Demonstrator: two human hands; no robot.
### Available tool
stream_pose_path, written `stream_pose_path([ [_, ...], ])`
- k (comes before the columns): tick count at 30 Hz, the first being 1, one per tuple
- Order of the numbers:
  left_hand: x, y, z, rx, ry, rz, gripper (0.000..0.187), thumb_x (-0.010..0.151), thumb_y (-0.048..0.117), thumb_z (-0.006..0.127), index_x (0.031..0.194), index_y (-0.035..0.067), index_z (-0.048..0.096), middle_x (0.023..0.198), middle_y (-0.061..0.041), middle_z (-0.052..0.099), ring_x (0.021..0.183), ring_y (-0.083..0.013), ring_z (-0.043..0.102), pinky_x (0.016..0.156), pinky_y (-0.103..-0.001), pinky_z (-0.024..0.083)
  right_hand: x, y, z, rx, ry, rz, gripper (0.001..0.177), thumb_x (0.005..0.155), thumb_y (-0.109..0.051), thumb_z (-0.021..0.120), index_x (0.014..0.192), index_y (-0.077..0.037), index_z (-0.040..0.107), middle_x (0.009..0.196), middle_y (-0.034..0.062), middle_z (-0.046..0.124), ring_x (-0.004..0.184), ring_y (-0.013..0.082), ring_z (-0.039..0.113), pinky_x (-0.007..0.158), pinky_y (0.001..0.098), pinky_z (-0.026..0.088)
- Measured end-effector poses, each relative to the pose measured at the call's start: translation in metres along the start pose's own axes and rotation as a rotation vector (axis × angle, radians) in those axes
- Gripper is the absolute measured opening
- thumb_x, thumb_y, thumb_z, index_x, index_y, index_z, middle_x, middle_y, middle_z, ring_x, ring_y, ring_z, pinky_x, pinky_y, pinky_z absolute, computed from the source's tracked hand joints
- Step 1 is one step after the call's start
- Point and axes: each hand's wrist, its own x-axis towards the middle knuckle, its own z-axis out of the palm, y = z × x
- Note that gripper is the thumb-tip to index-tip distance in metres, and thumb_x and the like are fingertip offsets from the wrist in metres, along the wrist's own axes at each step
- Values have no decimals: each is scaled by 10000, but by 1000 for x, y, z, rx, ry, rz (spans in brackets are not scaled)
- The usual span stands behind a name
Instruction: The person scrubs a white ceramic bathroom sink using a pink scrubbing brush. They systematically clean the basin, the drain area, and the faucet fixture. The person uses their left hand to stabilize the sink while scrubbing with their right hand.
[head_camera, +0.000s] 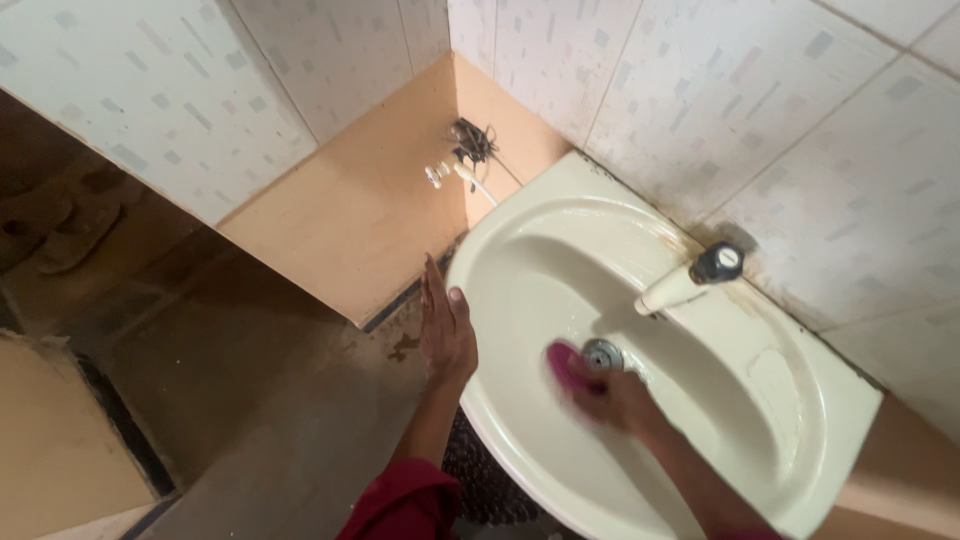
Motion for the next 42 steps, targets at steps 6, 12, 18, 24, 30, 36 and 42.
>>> stream_pose_path([
  [6, 8, -1, 5, 79, 14, 0, 760, 1044, 599, 140, 1662, 159, 91, 1703, -169, 230, 1569, -384, 216, 1271, -509, 199, 11, -71, 20, -37, 7, -278, 603, 827, -380, 782, 1389, -221, 634, 1004, 112, 811, 799, 198, 785, 775, 372, 620],
  [12, 8, -2, 6, 14, -16, -16, 764, 1034, 584, 144, 1655, 143, 79, 1709, -176, 181, 1574, -388, 160, 1246, -503, 201, -53, -8, -37, -333, -270, -62, 576, 798, -432, 811, 1342, -268, 714, 1012, 61, 829, 869, 142, 773, 864, 310, 563],
  [18, -6, 2, 2, -4, 79, 6, 789, 1048, 595, 155, 1654, 99, 62, 1705, -200, 183, 1577, -397, 159, 1266, -510, 158, -18, -46, 6, -162, -43, -208, 582, 802, -438, 809, 1333, -244, 668, 950, 40, 775, 782, 165, 737, 776, 325, 549],
  [24, -62, 4, 10, 120, 247, -37, 805, 1049, 629, 112, 1651, 95, 69, 1711, -208, 202, 1586, -399, 203, 1292, -501, 170, -71, -13, -44, -442, -392, -211, 528, 791, -506, 840, 1179, -148, 823, 767, 96, 786, 616, 139, 661, 593, 312, 484],
  [30, -113, 8, 29, -84, 329, -463, 960, 916, 752, 2, 1638, 128, -96, 1697, -207, 132, 1563, -379, 146, 1266, -490, 148, -75, 15, -77, -478, -482, -150, 527, 749, -502, 863, 1195, -226, 825, 707, 40, 768, 654, 119, 638, 637, 273, 495],
  [36, -109, 3, 28, -112, 274, -530, 958, 868, 775, -34, 1632, 201, -89, 1704, -185, 93, 1569, -354, 125, 1265, -485, 116, -41, -73, 8, 57, -75, -185, 514, 767, -333, 860, 1245, -186, 742, 771, 11, 781, 634, 98, 651, 582, 272, 509],
  [42, -104, -11, 35, -25, 256, -574, 957, 899, 754, -32, 1649, 159, -38, 1702, -187, 147, 1550, -367, 176, 1261, -489, 159, -84, -29, -61, -456, -419, -153, 518, 749, -552, 844, 1082, -156, 860, 751, 72, 778, 667, 154, 669, 663, 320, 495],
])
